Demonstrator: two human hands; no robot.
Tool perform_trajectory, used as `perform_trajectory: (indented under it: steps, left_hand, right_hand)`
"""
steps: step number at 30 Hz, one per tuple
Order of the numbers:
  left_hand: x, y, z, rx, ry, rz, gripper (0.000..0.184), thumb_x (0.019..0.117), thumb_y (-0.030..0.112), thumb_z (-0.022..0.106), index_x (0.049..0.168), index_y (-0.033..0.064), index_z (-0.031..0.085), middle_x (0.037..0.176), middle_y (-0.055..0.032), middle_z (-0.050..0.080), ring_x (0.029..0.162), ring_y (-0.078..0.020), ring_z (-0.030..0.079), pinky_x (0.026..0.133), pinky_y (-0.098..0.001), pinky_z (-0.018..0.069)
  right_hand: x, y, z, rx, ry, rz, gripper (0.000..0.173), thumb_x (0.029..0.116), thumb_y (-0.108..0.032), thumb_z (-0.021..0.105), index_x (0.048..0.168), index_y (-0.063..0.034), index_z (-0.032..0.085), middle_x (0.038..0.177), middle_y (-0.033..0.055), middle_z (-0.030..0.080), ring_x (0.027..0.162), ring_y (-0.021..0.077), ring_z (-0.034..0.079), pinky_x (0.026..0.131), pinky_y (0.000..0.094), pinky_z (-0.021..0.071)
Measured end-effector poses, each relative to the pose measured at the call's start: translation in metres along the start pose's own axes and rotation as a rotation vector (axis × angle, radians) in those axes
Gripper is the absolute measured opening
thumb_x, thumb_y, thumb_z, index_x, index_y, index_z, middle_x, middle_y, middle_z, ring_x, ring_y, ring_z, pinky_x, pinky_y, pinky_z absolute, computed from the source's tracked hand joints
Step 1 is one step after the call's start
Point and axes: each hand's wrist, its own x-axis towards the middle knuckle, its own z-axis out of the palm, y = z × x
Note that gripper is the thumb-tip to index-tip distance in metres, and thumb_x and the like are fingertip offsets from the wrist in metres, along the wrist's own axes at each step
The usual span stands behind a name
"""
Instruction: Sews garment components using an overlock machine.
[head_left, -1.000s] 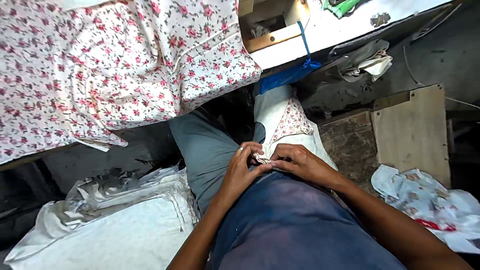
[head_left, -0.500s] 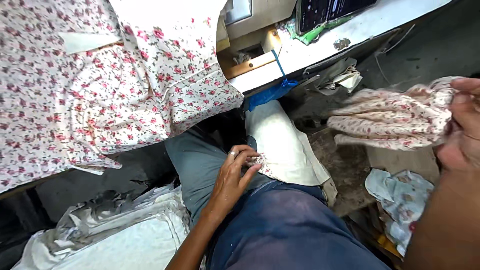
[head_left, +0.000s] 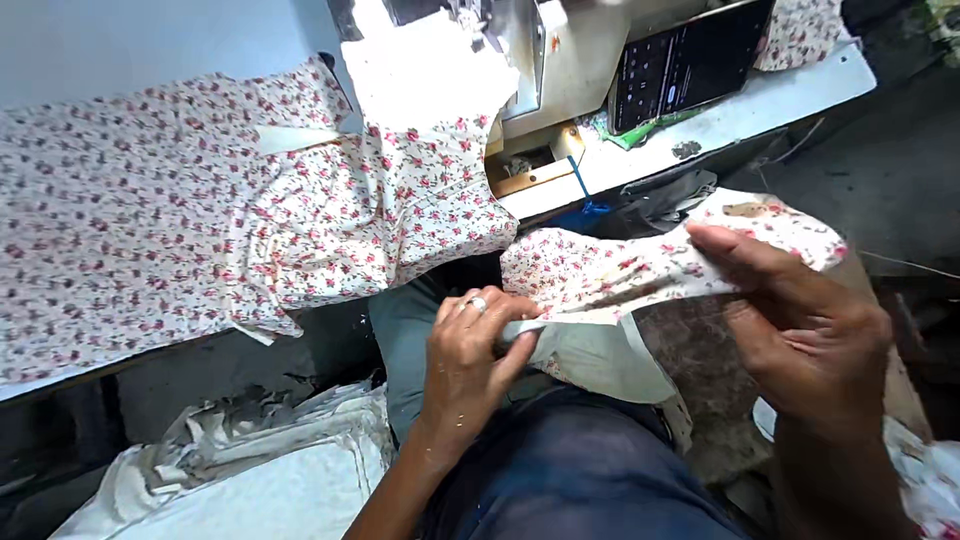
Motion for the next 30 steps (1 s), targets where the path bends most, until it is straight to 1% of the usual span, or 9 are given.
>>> perform_trajectory:
  steps: [3,6,11,15,17,19,23,27,30]
  left_hand:
    - [-0.017,-0.009,-0.014,-0.193,-0.029,-0.117,0.018,0.0990,0.029,0.065,0.095,0.0131,0.071,0.110,0.0027,0.068,0.109,-0.0063,0.062,0.095,-0.0262,0.0516]
    - [-0.024,-0.010,-0.023,-0.283,0.025,-0.170,0.028,0.1056,0.034,0.056,0.097,0.0109,0.070,0.109,0.0026,0.073,0.117,-0.0093,0.065,0.108,-0.0325,0.0501]
    - [-0.022,-0.004,-0.039,-0.319,0.112,-0.242,0.020,0.1034,0.038,0.058,0.101,0.0179,0.062,0.084,0.0165,0.061,0.075,0.0124,0.057,0.068,-0.0068,0.0483]
    - [-0.038,-0.024,-0.055,-0.129,-0.020,-0.155,0.025,0.0944,0.035,0.073,0.093,0.0098,0.074,0.089,0.0020,0.068,0.080,0.0041,0.059,0.071,-0.0108,0.0471]
    - [-0.053,-0.031,-0.064,-0.110,-0.032,-0.196,0.024,0.0966,0.034,0.069,0.091,0.0115,0.074,0.099,0.0015,0.069,0.092,0.0023,0.062,0.080,-0.0134,0.0502]
    - [-0.065,-0.026,-0.078,-0.231,-0.024,-0.288,0.028,0.1018,0.040,0.061,0.094,0.0167,0.073,0.106,0.0092,0.070,0.099,0.0049,0.063,0.085,-0.0139,0.0526]
    - [-0.052,-0.003,-0.128,-0.216,0.079,-0.332,0.019,0.1045,0.041,0.055,0.103,0.0294,0.069,0.095,0.0250,0.067,0.086,0.0168,0.059,0.074,-0.0048,0.0492]
    - [0.005,-0.018,-0.189,0.229,0.146,-0.135,0.036,0.1038,0.040,0.059,0.101,0.0049,0.069,0.088,0.0039,0.068,0.079,0.0114,0.057,0.072,-0.0085,0.0466]
    - [0.069,-0.040,-0.217,0.559,0.147,-0.059,0.047,0.1023,0.039,0.058,0.101,-0.0062,0.069,0.089,-0.0180,0.068,0.078,-0.0188,0.064,0.072,-0.0385,0.0525]
  right_hand:
    - [0.002,0.005,0.004,-0.259,-0.010,-0.102,0.038,0.0986,0.000,0.055,0.131,-0.0105,0.071,0.106,0.0123,0.077,0.081,0.0105,0.070,0.072,0.0241,0.0519]
    - [0.009,0.008,0.005,-0.221,0.004,-0.120,0.022,0.0975,-0.010,0.065,0.115,-0.0138,0.077,0.116,0.0139,0.067,0.105,0.0136,0.065,0.091,0.0263,0.0508]
    - [0.029,0.012,0.005,0.127,-0.039,-0.158,0.011,0.0945,-0.029,0.072,0.094,-0.0185,0.074,0.142,0.0015,0.055,0.138,0.0156,0.048,0.114,0.0319,0.0439]
    - [0.029,0.009,0.006,0.444,-0.025,-0.099,0.008,0.0958,-0.029,0.071,0.099,-0.0215,0.071,0.108,-0.0076,0.072,0.101,0.0105,0.070,0.086,0.0273,0.0609]
    - [0.023,0.008,0.007,0.444,-0.014,-0.027,0.007,0.0958,-0.031,0.070,0.101,-0.0269,0.070,0.097,-0.0158,0.070,0.089,-0.0007,0.068,0.078,0.0173,0.0578]
    - [0.019,0.011,0.009,0.469,-0.068,-0.017,0.010,0.0984,-0.026,0.067,0.107,-0.0242,0.071,0.104,-0.0183,0.071,0.095,-0.0056,0.067,0.084,0.0135,0.0564]
    - [0.031,0.009,0.029,0.604,-0.113,-0.010,0.013,0.0969,-0.014,0.066,0.109,-0.0184,0.071,0.107,-0.0156,0.072,0.097,-0.0057,0.067,0.086,0.0124,0.0558]
    - [0.077,0.000,0.052,0.520,-0.059,0.000,0.014,0.1011,-0.018,0.062,0.100,-0.0079,0.072,0.094,-0.0108,0.072,0.086,-0.0084,0.065,0.079,0.0105,0.0554]
    - [0.125,-0.008,0.067,0.418,-0.015,0.005,0.011,0.0983,-0.016,0.065,0.101,-0.0082,0.072,0.085,-0.0094,0.069,0.071,-0.0094,0.060,0.067,0.0092,0.0513]
